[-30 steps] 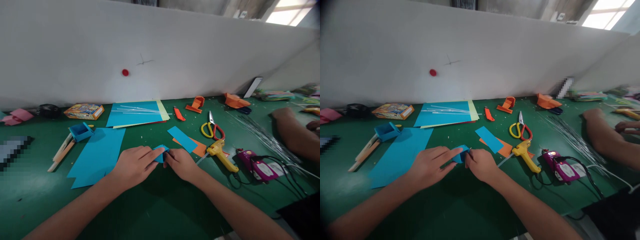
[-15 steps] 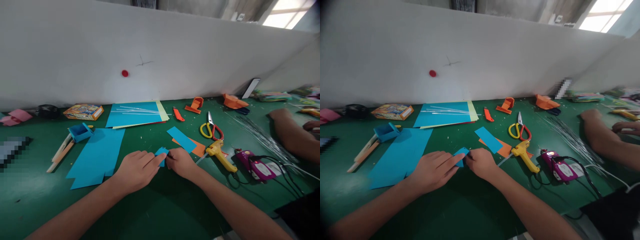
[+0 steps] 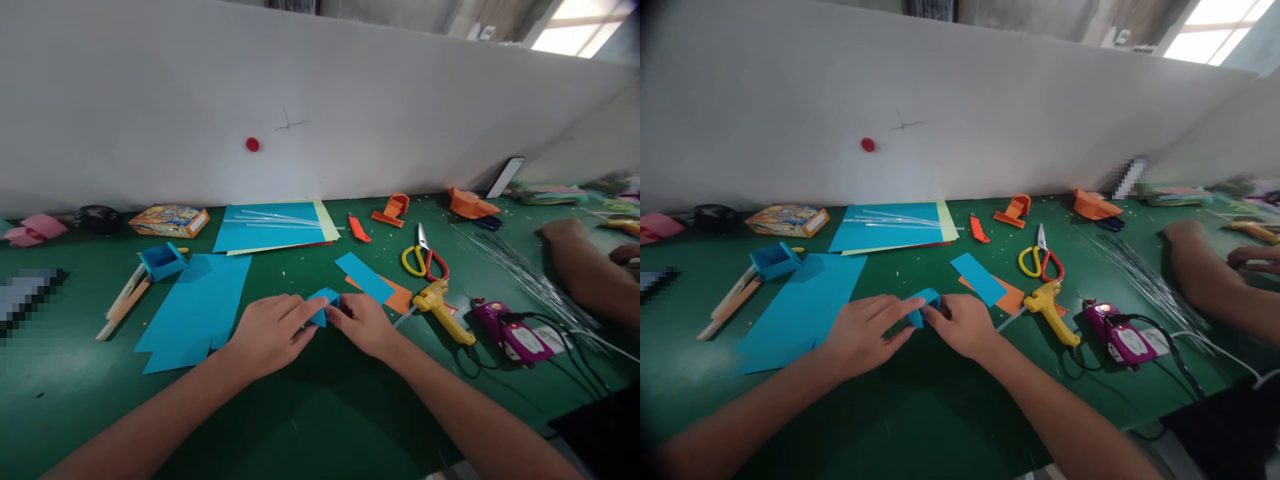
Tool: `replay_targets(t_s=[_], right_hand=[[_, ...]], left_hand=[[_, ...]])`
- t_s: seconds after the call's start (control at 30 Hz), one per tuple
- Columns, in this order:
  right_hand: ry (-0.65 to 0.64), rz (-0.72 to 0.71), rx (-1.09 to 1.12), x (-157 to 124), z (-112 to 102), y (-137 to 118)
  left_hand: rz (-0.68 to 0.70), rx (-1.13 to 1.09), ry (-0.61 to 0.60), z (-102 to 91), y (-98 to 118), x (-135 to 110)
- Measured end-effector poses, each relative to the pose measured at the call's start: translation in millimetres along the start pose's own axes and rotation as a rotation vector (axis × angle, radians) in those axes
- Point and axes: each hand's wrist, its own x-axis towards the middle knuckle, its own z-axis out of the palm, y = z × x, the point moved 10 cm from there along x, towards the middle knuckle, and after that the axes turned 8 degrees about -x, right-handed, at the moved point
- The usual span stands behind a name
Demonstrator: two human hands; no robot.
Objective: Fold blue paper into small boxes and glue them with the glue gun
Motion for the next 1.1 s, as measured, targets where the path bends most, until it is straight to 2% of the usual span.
replay_targets(t_s=[0.23, 0.43, 0.57, 0.67, 0.73, 0.87, 0.97, 1.1], right_hand=[[0.015, -0.154, 0.246, -5.8, -15.7, -9.6], [-0.055, -0.208, 0.275, -10.2, -12.1, -17.0], [-0.096, -0.266, 0.192, -14.3, -7.3, -29.1], [-0.123, -0.317, 0.069, -16.6, 0.4, -36.9], [-0.162, -0.362, -0.020, -18.7, 9.5, -41.1], [-0.247, -0.493, -0.144, -25.4, 28.9, -50.0], [-0.254, -0.498, -0.156, -25.1, 34.0, -49.8], [-0.265, -0.474, -0.132, -23.8, 37.4, -47.9]], left_hand=[[-0.289, -0.192, 0.058, -10.0, -37.4, -5.7], [-0.374, -0.186, 0.053, -20.4, -57.8, -24.6], [-0.482, -0.092, 0.007, -31.7, -86.8, -59.6], [-0.690, 0.066, 0.023, -56.0, -122.8, -98.6], [-0.835, 0.193, 0.072, -81.2, -145.3, -123.9], [-1.105, 0.326, 0.016, -112.7, -183.9, -163.8], [-1.158, 0.328, -0.034, -118.7, -199.4, -176.8], [-1.244, 0.317, -0.108, -113.1, -208.1, -189.6]])
